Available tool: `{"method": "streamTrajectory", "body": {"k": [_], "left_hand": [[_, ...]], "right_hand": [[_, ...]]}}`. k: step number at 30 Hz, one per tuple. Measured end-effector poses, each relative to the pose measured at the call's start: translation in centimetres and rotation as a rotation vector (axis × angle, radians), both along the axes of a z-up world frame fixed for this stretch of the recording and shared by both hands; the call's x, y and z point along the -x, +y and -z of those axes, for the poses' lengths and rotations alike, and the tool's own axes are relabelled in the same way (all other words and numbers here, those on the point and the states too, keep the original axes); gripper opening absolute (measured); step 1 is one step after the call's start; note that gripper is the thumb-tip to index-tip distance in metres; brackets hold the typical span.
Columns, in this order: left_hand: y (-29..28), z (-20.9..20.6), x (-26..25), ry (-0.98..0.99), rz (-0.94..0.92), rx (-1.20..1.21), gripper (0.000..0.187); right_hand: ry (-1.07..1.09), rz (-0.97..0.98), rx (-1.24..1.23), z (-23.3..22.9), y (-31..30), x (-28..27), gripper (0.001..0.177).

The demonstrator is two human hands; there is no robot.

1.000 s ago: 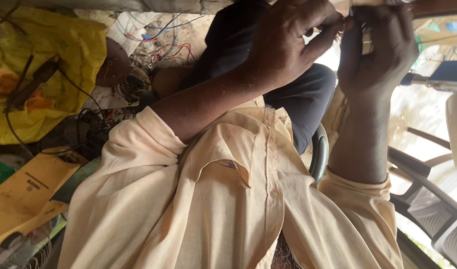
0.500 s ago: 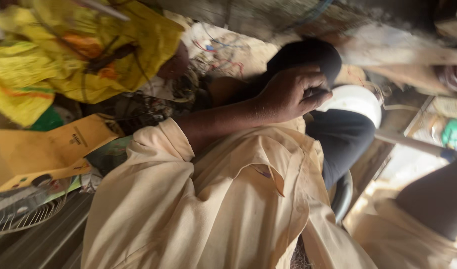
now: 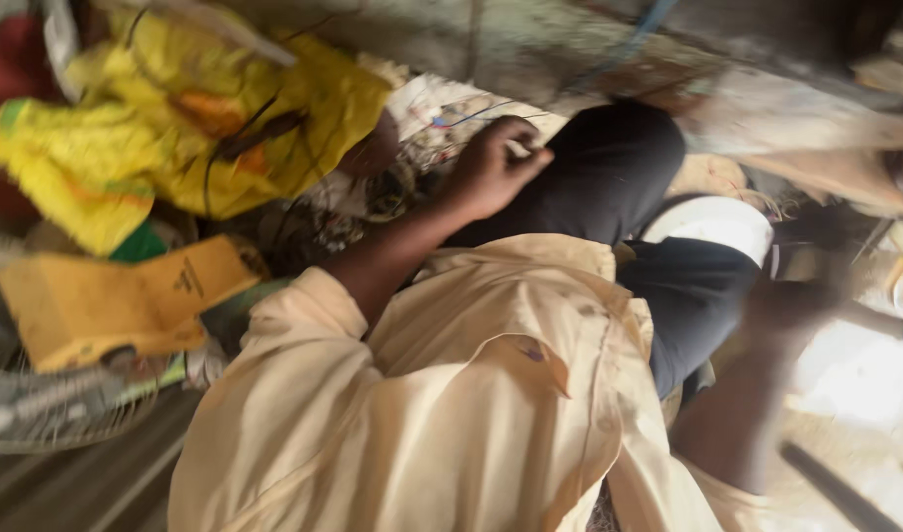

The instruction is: The person is working on electrical components, specifically handling wires and a motor part. They strip the insulation from a blue wire and appear to be preparing it for connection.

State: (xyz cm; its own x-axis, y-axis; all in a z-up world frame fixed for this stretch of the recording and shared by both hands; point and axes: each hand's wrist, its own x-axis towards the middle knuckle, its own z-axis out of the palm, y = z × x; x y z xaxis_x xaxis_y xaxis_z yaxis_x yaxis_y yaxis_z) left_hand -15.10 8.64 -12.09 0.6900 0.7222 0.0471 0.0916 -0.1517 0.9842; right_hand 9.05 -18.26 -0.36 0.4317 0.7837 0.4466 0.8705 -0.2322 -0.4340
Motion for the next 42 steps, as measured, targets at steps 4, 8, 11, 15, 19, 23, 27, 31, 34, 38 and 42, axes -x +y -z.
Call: {"method": "streamTrajectory", "body": {"k": [4,8,11,15,19,23,27,31,34,38,42], "left_hand": [[1.8,1.0,-2.2,0.077,-0.068,-0.292,0.049],[2.6,1.5,-6.7,0.009,-0.120,-0.460,0.064],[2.3,2.7,-9.3,0.241,-0.072,-0.276,0.051],[1.8,4.3,-10.2,0.270,-0.087,-0.115,0.046],[1.1,5.9,-12.2,0.138,-0.084,0.089,0.044],[-0.7,5.6,-15.0,0.122,0.015,-0.048,0.041],[-3.2,2.5,-17.1,-0.076,0.115,0.067,0.039],[-5.6,-2.4,-17.3,-0.356,0.254,-0.019,0.038],[-7.4,-5.7,-16.0,-0.241,0.493,0.472,0.038],[-7.6,-7.8,-12.4,-0.311,0.653,0.477,0.038],[-6.4,-7.7,-6.8,-0.280,0.664,0.461,0.041]], "right_hand": [[0.265,0.120,0.050,3.3,-3.2,4.7,0.016],[0.531,0.176,-0.025,4.2,-5.4,7.2,0.019],[0.537,0.293,0.057,4.2,-6.5,8.1,0.018],[0.655,0.300,0.039,4.2,-6.2,8.3,0.020],[0.665,0.213,0.066,4.7,-4.8,7.7,0.021],[1.027,0.190,0.105,6.7,-2.7,6.6,0.032],[1.338,0.092,-0.164,9.1,-0.2,4.7,0.049],[1.706,0.055,-0.328,10.1,2.5,2.7,0.076],[1.888,-0.232,-0.550,8.8,4.0,2.6,0.092],[1.912,0.024,-0.999,6.3,3.1,1.5,0.104],[1.924,-0.120,-1.239,11.0,-1.1,-4.7,0.110]]}}
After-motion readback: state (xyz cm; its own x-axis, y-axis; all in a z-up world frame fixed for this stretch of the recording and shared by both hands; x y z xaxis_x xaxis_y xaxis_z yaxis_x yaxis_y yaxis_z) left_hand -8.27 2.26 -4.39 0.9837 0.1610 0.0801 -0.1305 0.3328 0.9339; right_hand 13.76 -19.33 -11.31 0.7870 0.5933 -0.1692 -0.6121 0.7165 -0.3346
